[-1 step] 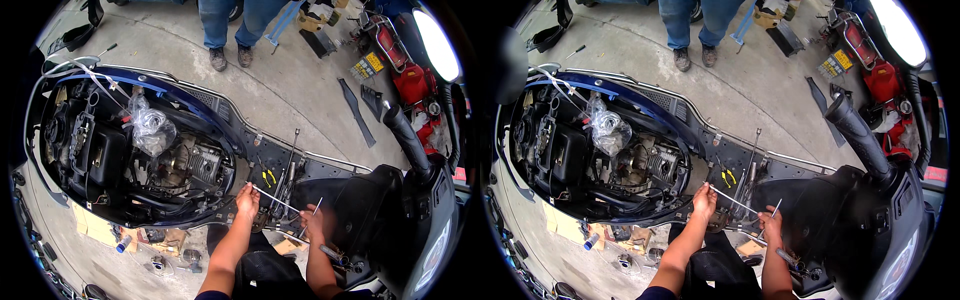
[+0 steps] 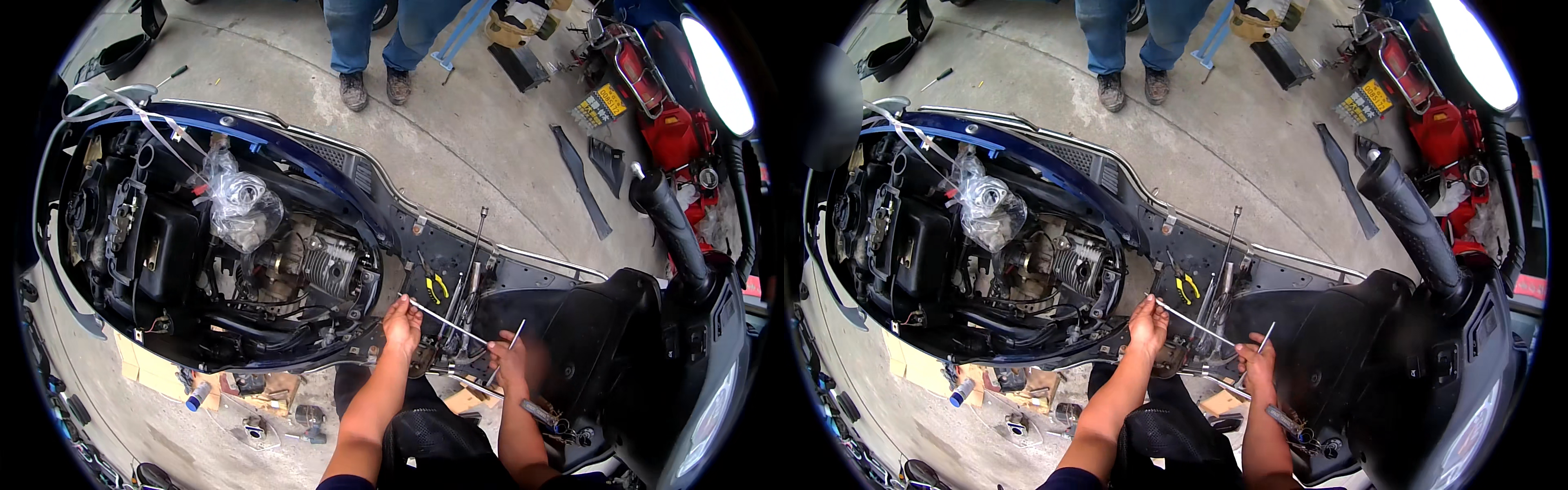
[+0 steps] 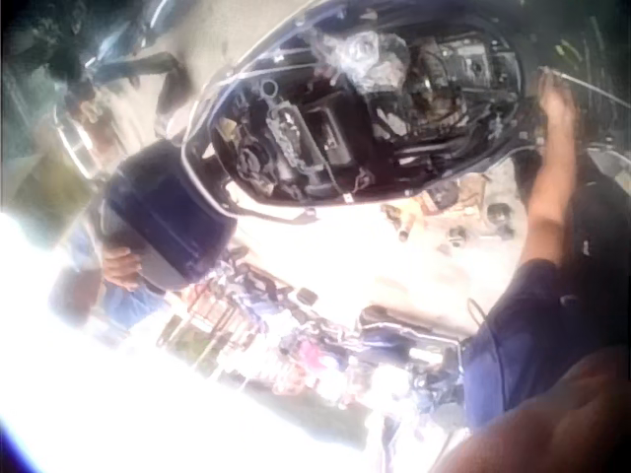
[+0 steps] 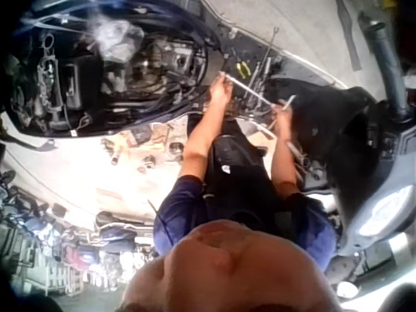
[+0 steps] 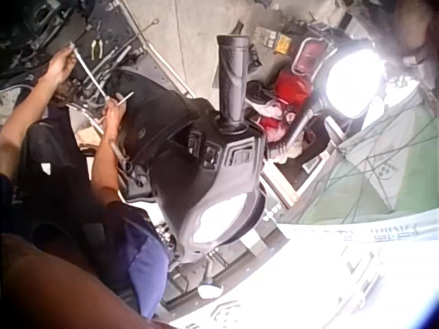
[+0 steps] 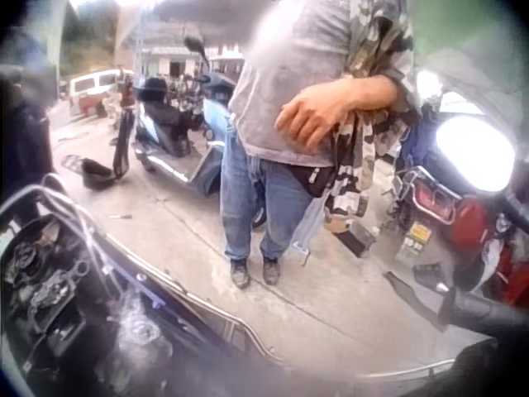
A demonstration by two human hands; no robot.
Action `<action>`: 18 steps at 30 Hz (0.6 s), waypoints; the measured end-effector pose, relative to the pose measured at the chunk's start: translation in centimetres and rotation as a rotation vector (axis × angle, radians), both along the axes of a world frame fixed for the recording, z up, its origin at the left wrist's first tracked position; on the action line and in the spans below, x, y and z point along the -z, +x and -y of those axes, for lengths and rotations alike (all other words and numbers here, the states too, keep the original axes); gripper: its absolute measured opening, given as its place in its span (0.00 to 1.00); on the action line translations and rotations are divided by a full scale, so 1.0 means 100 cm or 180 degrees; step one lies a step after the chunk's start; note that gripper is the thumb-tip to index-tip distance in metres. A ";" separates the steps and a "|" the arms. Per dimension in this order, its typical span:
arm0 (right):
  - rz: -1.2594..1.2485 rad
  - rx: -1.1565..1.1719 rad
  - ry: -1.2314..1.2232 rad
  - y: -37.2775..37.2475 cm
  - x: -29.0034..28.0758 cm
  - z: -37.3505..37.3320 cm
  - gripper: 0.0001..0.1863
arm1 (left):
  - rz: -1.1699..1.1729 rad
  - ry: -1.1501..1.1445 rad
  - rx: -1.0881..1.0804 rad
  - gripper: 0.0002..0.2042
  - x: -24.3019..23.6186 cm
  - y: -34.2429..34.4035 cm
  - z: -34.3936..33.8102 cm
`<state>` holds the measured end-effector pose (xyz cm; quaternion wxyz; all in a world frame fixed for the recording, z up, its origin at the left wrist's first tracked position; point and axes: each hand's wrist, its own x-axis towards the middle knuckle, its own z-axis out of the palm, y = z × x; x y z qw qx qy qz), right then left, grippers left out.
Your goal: The person works on a scooter engine, using a wrench to tighten bolts on the cylinder head and then installing a metal cover plate. The person uses a socket wrench to secure the plate in place.
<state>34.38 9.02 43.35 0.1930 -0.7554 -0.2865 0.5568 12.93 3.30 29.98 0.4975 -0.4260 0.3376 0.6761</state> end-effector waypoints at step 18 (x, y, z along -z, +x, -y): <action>-0.0651 -0.0118 -0.0483 -0.024 0.044 -0.047 0.14 | 0.0315 0.0134 -0.0638 0.03 0.047 -0.022 -0.035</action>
